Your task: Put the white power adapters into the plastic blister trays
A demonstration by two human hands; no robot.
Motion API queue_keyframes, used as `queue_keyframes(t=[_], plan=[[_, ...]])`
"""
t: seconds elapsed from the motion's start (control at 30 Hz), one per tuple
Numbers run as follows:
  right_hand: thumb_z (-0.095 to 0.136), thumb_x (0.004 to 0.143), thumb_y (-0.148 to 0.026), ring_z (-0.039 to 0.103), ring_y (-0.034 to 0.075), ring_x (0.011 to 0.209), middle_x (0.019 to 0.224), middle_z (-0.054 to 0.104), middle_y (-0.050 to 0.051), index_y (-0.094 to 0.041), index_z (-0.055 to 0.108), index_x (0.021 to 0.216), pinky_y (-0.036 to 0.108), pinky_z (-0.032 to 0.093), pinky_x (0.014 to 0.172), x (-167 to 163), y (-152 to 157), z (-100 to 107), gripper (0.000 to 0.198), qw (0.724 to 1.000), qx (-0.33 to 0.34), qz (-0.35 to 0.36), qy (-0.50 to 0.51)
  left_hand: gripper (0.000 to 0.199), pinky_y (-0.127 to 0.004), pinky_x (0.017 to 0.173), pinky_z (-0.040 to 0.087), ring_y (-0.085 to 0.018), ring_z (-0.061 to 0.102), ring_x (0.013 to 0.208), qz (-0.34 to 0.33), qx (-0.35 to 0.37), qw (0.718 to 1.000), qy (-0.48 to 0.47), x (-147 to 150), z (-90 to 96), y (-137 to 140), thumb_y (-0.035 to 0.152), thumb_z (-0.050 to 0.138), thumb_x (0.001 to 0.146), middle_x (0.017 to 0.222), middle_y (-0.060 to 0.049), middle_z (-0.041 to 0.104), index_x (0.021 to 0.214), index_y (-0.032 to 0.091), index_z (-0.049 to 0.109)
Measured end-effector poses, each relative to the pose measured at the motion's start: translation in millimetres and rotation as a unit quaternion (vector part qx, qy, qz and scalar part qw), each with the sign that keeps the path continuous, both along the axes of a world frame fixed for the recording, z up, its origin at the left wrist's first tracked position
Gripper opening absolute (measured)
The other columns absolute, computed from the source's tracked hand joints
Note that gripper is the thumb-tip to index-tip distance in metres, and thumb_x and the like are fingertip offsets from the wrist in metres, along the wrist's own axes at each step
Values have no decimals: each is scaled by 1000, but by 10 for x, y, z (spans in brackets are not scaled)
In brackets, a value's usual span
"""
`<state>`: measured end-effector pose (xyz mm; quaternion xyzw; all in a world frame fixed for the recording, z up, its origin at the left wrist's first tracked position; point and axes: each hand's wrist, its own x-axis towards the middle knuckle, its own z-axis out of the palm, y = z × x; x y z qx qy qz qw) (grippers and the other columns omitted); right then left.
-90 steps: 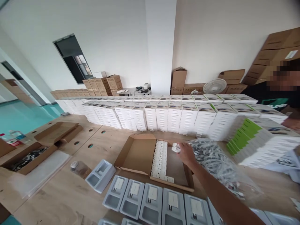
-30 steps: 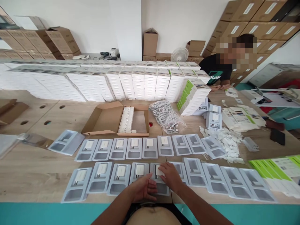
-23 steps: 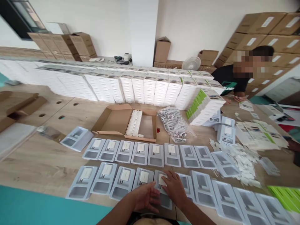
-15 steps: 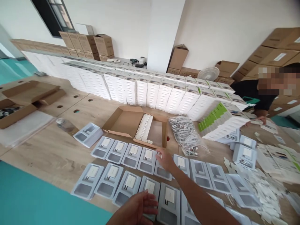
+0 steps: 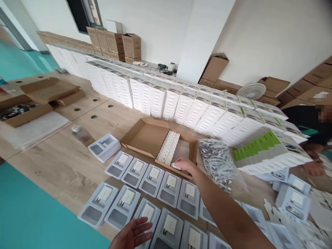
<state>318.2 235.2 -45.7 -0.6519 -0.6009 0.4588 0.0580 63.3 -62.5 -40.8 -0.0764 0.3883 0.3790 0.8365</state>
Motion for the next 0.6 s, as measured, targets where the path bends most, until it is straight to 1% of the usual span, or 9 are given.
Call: queue_keyframes(t=[0.03, 0.1, 0.17, 0.23, 0.3, 0.37, 0.43, 0.53, 0.6], plan=[[69, 67, -29, 64, 21, 75, 78, 70, 6, -18, 69, 80, 27, 49, 61, 65, -85, 75, 18, 1000, 5, -9, 16, 52, -28, 66, 51, -31, 48, 128, -11, 2, 1000, -3, 79, 19, 78, 51, 59, 85, 137, -13, 54, 124, 17, 56], [66, 70, -32, 65, 21, 84, 88, 72, 6, -18, 71, 90, 27, 51, 70, 183, -396, 246, 24, 997, 30, -24, 61, 55, -32, 68, 52, -32, 52, 124, -43, 9, 999, -18, 289, 54, 279, 52, 55, 87, 135, -16, 55, 127, 15, 53], [65, 71, -29, 65, 21, 85, 90, 72, 5, -19, 72, 93, 29, 50, 77, 247, -878, 407, 26, 990, 70, -26, 120, 57, -38, 75, 54, -33, 55, 120, -64, 19, 997, -29, 566, 82, 500, 56, 51, 87, 130, -16, 59, 127, 17, 51], [65, 68, -23, 64, 20, 87, 94, 71, 3, -21, 71, 95, 29, 50, 79, 255, -1426, 515, 28, 979, 119, -29, 162, 52, -42, 79, 54, -32, 60, 112, -81, 29, 996, -23, 891, 105, 683, 56, 52, 87, 121, -14, 64, 123, 18, 52], [67, 63, -19, 63, 21, 92, 99, 69, 3, -23, 70, 95, 30, 49, 84, 278, -1916, 565, 32, 974, 166, -52, 148, 43, -40, 80, 54, -29, 65, 102, -102, 49, 994, 5, 1220, 122, 778, 49, 58, 86, 111, -13, 68, 114, 17, 57], [73, 60, -20, 58, 24, 108, 114, 65, 4, -26, 68, 104, 34, 45, 95, 409, -2276, 580, 45, 970, 187, -50, 149, 36, -33, 77, 54, -24, 67, 94, -135, 73, 988, 37, 1517, 132, 779, 41, 64, 84, 105, -12, 69, 108, 14, 59], [75, 61, -20, 54, 25, 115, 120, 63, 3, -30, 68, 107, 36, 41, 100, 683, -2501, 578, 47, 972, 184, -42, 143, 36, -30, 70, 55, -20, 68, 82, -186, 81, 978, 57, 1779, 140, 722, 40, 66, 83, 97, -10, 70, 107, 13, 59], [70, 64, -18, 60, 23, 104, 109, 67, 0, -32, 68, 101, 33, 47, 91, 1276, -2646, 527, 39, 980, 149, -36, 125, 41, -30, 65, 55, -16, 65, 65, -276, 83, 956, 57, 2174, 133, 637, 47, 66, 81, 81, -5, 68, 107, 16, 59], [70, 64, -20, 64, 20, 92, 102, 69, -2, -30, 68, 99, 28, 50, 79, 1731, -2640, 439, 37, 985, 125, -29, 119, 50, -34, 72, 55, -19, 67, 75, -324, 103, 938, 63, 2476, 93, 625, 57, 60, 82, 86, -7, 68, 113, 17, 57]])
